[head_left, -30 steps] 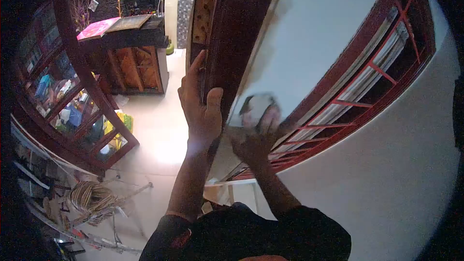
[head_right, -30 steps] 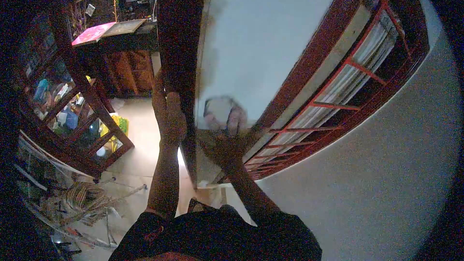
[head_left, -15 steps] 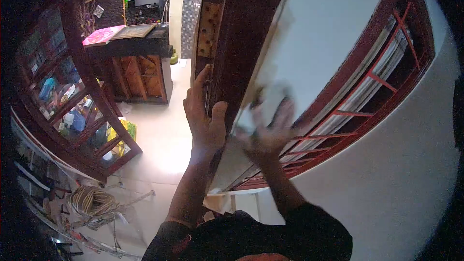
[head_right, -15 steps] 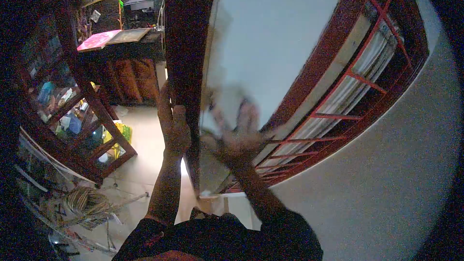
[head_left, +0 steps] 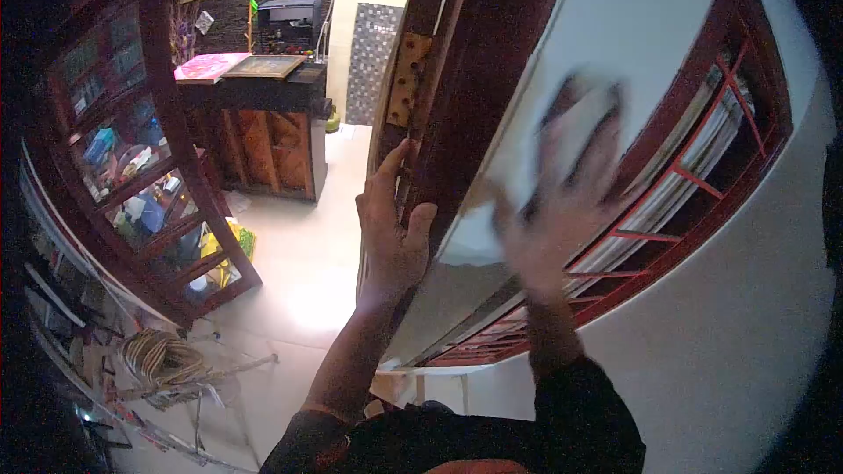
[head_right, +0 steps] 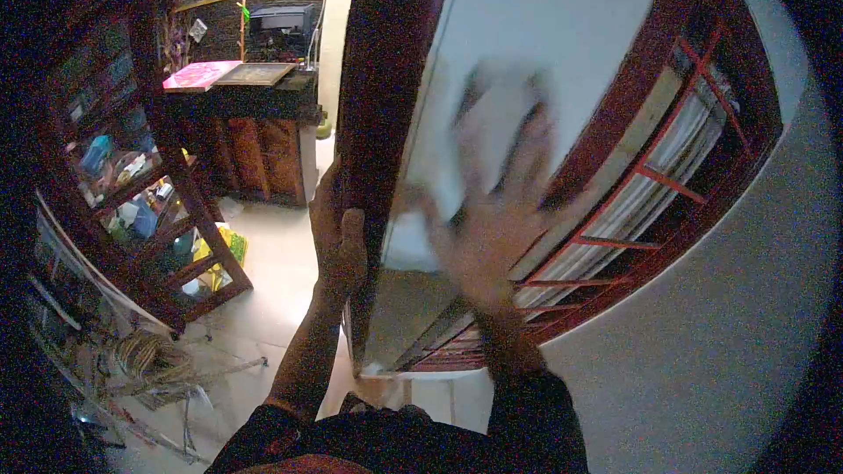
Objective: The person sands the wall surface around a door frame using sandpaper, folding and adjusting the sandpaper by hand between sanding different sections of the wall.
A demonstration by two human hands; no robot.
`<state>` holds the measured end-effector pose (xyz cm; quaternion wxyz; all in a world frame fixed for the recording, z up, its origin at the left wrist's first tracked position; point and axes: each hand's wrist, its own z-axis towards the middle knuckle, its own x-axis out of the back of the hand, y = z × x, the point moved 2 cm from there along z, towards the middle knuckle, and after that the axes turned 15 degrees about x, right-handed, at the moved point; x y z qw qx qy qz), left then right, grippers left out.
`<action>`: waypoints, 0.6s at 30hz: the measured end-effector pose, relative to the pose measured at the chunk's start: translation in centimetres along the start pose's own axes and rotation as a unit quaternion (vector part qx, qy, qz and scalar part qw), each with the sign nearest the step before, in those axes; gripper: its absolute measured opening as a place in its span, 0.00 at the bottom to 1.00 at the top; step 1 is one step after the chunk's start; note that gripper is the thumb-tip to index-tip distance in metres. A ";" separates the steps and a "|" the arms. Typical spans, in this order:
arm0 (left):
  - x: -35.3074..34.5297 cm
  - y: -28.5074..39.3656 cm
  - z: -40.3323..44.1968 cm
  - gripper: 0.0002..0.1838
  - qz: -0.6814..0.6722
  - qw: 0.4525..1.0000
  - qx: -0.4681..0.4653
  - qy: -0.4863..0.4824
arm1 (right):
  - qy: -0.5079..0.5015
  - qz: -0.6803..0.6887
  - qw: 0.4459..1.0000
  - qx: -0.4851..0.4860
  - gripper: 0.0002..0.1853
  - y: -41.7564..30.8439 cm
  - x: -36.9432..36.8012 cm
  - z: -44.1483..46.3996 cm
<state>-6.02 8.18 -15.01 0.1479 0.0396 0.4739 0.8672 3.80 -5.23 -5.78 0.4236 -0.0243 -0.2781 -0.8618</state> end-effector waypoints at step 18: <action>0.5 1.3 -0.2 0.44 0.015 1.000 0.000 0.003 | 0.169 -0.107 0.970 0.134 0.38 10.1 4.6 15.0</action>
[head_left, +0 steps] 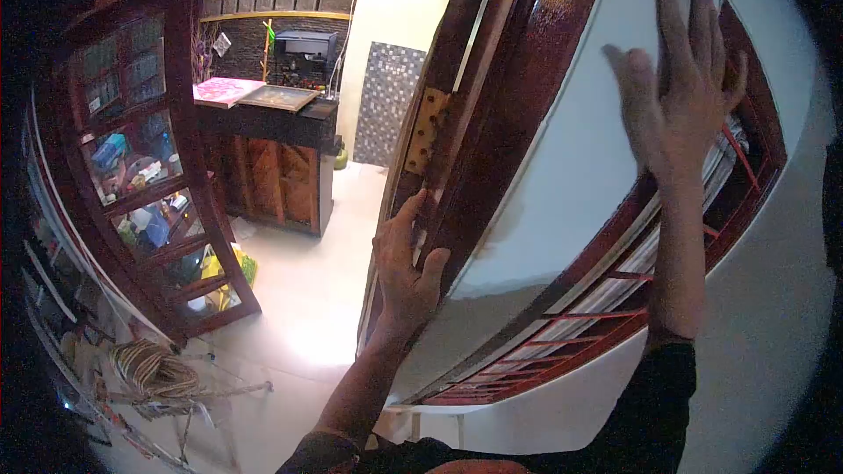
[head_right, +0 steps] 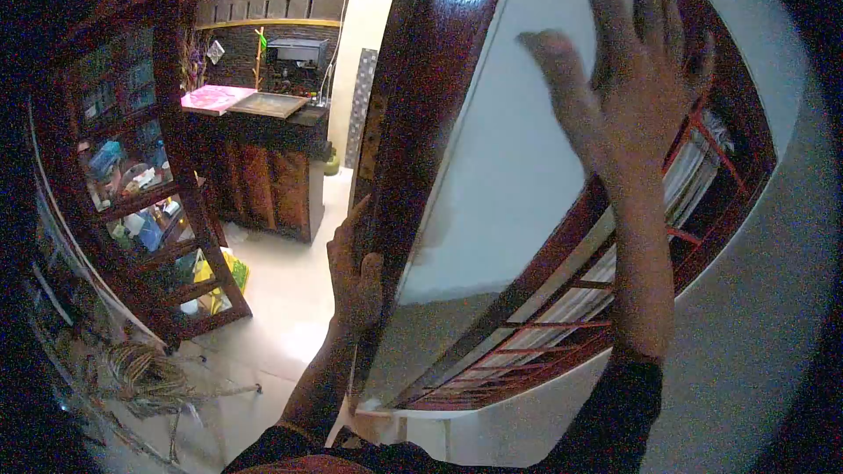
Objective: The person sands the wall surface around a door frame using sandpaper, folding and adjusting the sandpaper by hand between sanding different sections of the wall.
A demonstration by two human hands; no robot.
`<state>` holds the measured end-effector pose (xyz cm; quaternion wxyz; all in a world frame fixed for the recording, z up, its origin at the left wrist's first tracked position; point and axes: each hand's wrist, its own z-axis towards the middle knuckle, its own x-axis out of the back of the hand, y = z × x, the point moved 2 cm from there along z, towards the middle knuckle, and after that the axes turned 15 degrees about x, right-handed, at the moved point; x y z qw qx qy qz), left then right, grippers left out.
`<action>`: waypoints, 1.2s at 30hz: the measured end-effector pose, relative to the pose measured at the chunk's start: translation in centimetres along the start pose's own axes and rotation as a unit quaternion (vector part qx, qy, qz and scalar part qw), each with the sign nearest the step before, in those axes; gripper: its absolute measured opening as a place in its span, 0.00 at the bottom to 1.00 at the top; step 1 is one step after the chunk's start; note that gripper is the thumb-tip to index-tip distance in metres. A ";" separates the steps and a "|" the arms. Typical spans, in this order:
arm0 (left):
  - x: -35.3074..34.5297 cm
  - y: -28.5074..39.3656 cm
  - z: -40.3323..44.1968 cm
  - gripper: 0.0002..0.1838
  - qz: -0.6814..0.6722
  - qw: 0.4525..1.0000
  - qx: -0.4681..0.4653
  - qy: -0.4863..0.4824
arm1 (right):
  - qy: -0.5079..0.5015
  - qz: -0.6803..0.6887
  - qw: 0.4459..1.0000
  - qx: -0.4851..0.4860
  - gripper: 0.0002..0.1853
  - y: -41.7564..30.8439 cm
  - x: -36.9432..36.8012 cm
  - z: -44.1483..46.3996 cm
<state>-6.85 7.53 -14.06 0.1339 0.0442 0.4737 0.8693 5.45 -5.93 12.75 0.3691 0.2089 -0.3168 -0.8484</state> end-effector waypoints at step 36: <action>0.0 -0.9 -0.1 0.38 0.010 1.000 0.004 0.000 | -0.131 0.037 0.982 0.133 0.41 -4.5 4.0 -2.3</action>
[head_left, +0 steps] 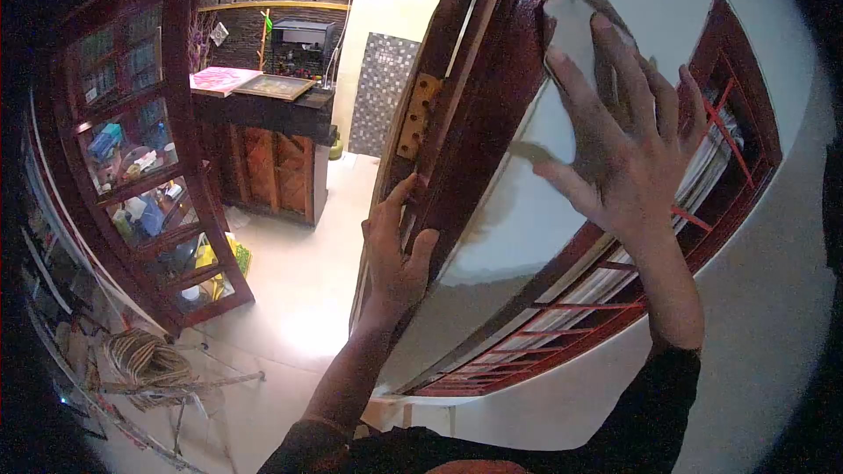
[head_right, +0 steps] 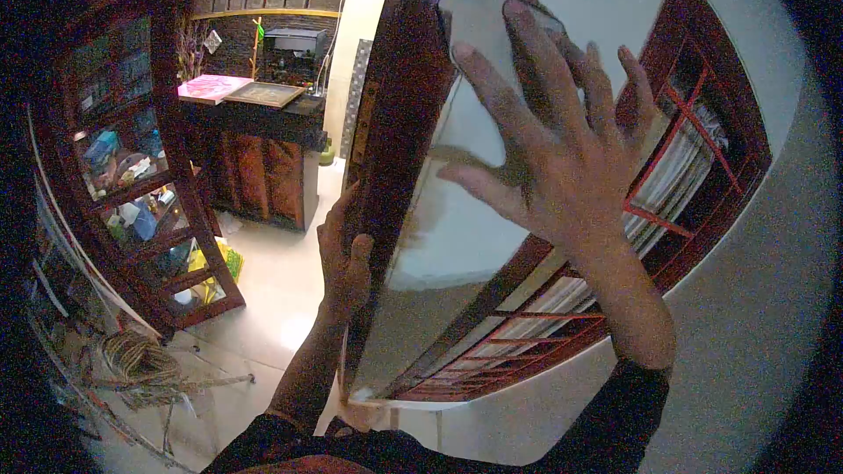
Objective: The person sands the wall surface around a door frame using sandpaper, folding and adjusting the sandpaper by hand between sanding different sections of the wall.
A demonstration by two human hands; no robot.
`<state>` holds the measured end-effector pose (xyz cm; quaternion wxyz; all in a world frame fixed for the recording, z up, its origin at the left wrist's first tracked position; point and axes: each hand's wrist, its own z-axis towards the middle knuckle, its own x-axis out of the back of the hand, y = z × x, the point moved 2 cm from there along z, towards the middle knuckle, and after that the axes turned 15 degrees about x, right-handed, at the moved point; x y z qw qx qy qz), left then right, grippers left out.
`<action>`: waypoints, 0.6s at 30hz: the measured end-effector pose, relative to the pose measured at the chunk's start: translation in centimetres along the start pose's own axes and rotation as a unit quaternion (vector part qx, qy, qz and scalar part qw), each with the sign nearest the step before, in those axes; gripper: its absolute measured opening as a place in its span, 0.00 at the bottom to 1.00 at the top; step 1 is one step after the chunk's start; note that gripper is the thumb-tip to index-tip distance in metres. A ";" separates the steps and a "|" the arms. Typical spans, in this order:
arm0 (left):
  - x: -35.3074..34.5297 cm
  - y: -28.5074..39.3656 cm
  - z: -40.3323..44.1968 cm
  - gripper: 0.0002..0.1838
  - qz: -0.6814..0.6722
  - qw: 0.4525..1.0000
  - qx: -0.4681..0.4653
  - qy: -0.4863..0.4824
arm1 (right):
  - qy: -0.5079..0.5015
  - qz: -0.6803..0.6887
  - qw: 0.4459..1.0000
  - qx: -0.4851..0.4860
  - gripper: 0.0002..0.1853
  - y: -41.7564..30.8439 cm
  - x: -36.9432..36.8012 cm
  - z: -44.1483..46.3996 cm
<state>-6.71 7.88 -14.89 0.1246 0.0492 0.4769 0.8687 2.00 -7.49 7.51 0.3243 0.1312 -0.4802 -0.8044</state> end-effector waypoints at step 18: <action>1.8 9.3 3.8 0.24 0.210 0.914 -0.298 0.180 | 0.049 -0.031 0.990 -0.129 0.43 5.0 -1.8 1.0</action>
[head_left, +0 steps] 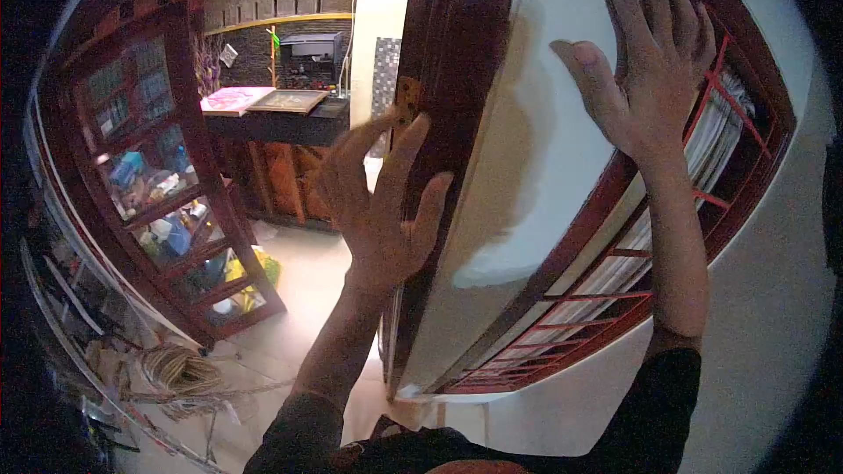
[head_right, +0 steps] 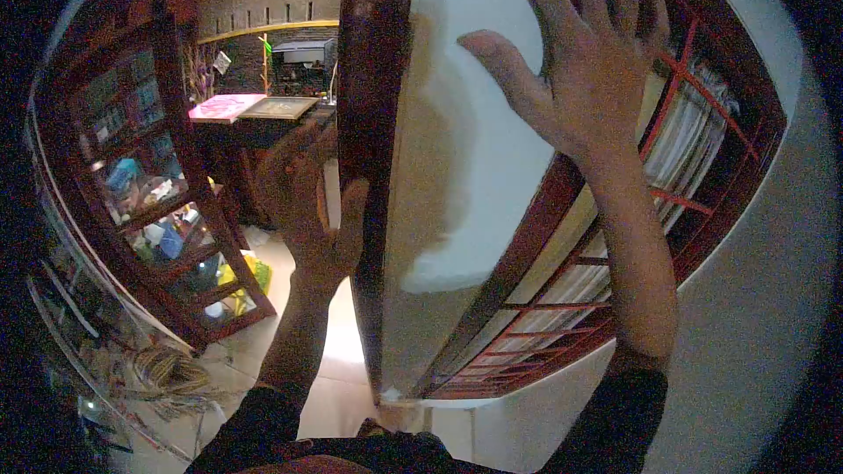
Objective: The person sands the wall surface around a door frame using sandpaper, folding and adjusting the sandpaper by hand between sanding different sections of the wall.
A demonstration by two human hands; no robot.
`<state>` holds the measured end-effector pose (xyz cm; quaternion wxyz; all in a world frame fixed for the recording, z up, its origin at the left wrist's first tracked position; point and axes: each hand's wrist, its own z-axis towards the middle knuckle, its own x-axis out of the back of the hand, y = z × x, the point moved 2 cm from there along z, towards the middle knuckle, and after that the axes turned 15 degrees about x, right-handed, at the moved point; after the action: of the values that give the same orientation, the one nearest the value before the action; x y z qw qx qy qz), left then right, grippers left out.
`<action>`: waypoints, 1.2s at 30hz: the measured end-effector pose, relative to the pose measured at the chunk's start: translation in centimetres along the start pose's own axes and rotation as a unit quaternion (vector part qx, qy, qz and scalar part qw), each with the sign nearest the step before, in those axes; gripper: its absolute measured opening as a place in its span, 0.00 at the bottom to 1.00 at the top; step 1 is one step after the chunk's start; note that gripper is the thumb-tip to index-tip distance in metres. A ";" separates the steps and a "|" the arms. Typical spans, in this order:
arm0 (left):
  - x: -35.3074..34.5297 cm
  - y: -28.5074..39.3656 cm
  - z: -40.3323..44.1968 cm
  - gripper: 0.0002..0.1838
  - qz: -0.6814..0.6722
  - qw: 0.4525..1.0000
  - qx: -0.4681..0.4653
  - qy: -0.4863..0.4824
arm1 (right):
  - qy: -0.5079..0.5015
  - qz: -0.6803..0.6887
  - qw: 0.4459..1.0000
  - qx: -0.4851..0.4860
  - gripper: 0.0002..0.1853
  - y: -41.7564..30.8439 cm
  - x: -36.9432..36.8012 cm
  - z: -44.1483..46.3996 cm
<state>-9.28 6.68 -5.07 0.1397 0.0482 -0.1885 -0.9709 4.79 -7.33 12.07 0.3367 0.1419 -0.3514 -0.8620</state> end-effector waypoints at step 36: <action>-2.3 5.4 10.9 0.19 -0.110 0.989 -0.069 0.073 | 0.131 0.195 0.972 -0.012 0.41 1.3 -0.9 -1.5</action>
<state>-7.29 6.43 7.16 0.0486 0.1297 -0.1035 -0.9849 6.78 -8.09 11.92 0.5427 0.1780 -0.3146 -0.7582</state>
